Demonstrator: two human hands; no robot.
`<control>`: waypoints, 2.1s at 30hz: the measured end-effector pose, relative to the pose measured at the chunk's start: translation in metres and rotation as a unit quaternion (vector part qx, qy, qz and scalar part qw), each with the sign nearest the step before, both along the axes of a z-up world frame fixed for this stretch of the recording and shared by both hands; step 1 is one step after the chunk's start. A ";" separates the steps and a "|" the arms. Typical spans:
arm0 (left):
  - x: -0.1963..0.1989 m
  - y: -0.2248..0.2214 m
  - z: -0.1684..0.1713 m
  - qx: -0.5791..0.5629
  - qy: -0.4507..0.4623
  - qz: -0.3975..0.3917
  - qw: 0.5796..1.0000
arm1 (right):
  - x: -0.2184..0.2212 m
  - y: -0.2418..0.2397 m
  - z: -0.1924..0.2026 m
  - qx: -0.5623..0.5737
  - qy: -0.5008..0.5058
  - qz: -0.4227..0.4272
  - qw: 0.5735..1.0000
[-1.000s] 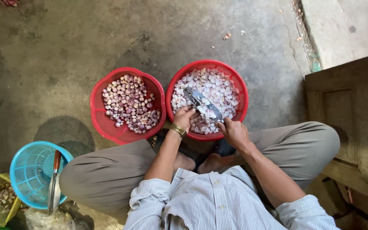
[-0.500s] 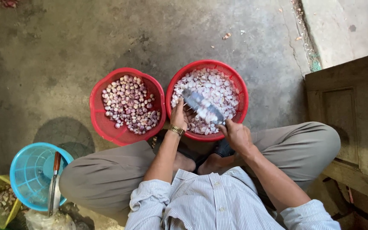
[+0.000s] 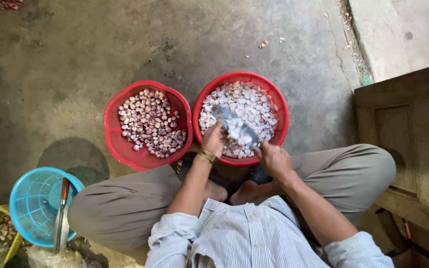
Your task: A person sitting on the floor is rapidly slicing small onions or shallots into a red plastic basket using a large knife.
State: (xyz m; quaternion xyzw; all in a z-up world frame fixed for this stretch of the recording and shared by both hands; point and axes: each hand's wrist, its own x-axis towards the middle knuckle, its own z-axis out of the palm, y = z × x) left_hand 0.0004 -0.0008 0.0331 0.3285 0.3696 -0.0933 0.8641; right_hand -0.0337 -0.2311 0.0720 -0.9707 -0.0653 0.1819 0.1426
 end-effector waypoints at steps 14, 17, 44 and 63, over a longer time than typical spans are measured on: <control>-0.002 -0.011 0.055 -0.011 0.007 -0.074 0.997 | 0.002 -0.004 0.010 0.012 0.012 -0.022 1.000; 0.000 -0.018 0.036 -0.005 -0.018 -0.099 0.995 | 0.009 -0.009 0.002 -0.003 0.014 -0.035 0.999; 0.171 -0.033 -0.151 0.788 -0.177 -0.375 0.455 | 0.045 -0.001 0.079 0.100 0.123 -0.264 0.951; 0.043 0.023 -0.048 0.230 -0.007 -0.089 0.969 | 0.016 -0.011 0.021 0.125 0.070 -0.138 0.980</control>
